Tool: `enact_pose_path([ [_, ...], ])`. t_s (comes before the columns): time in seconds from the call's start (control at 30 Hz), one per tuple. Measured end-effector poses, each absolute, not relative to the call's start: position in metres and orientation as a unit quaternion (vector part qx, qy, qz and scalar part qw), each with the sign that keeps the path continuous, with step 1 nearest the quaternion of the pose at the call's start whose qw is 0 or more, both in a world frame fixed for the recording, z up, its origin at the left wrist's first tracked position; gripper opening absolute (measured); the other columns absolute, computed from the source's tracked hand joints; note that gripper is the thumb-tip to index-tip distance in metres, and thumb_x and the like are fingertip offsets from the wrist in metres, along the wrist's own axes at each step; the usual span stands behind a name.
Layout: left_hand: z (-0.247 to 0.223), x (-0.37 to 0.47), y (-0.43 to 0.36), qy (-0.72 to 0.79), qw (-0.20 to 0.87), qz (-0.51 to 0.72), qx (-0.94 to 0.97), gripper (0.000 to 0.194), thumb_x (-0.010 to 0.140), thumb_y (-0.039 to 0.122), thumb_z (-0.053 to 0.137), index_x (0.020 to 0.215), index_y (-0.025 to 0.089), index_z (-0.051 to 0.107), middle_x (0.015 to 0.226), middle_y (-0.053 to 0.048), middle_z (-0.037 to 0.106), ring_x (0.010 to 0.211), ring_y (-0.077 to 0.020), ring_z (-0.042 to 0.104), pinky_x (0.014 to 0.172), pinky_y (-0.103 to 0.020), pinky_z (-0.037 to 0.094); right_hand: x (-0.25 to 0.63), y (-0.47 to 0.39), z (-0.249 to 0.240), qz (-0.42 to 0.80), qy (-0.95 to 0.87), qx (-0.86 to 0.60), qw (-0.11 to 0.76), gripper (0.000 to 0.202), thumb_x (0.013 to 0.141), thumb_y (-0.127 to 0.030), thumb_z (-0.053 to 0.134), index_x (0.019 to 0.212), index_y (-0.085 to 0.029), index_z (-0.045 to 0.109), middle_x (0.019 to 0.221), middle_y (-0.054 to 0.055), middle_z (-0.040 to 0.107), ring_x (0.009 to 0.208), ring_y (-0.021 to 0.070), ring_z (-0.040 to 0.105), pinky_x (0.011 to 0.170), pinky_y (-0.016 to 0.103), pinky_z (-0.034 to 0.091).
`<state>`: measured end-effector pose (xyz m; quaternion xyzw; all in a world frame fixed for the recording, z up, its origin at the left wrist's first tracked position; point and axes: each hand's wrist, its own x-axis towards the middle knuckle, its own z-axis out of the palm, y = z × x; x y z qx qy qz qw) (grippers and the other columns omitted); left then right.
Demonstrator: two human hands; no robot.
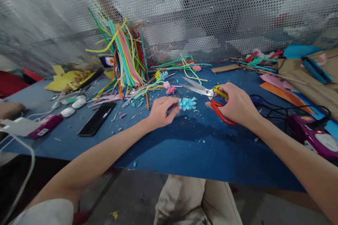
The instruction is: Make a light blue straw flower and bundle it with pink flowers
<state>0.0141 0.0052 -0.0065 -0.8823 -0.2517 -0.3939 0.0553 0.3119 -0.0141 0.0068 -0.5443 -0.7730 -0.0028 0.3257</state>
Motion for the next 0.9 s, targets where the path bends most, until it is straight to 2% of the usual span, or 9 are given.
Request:
enact_pose_path([
  [0.33,-0.0041,0.014,0.0056,-0.288,0.062,-0.391,-0.872,0.021,0.101,0.031,0.049,0.109,0.018,0.063,0.085,-0.005,0.073,0.08,-0.0188,0.064,0.081,-0.036,0.045,0.3126,-0.0135,0.0065,0.006,-0.783,-0.527,0.329,0.045,0.075,-0.063,0.073,0.086,-0.024,0.053,0.09,0.006,0.062,0.073,0.0207,0.056,0.065,0.035,0.045],
  [0.77,-0.0033,0.014,0.0057,-0.287,0.078,-0.391,-0.871,0.021,0.102,0.032,0.047,0.108,0.018,0.062,0.088,-0.005,0.073,0.085,-0.02,0.062,0.081,-0.036,0.041,0.3139,-0.0107,0.0039,-0.002,-0.788,-0.513,0.342,0.048,0.075,-0.064,0.074,0.087,-0.022,0.055,0.088,0.008,0.062,0.074,0.0231,0.058,0.065,0.037,0.044],
  [0.9,-0.0035,0.0133,0.0054,-0.299,0.067,-0.378,-0.874,0.023,0.103,0.034,0.045,0.109,0.018,0.061,0.087,-0.005,0.073,0.084,-0.0202,0.062,0.082,-0.037,0.041,0.3128,-0.0125,0.0036,0.042,-0.774,-0.526,0.349,0.049,0.072,-0.066,0.076,0.084,-0.023,0.055,0.082,0.005,0.061,0.067,0.0194,0.054,0.06,0.035,0.041],
])
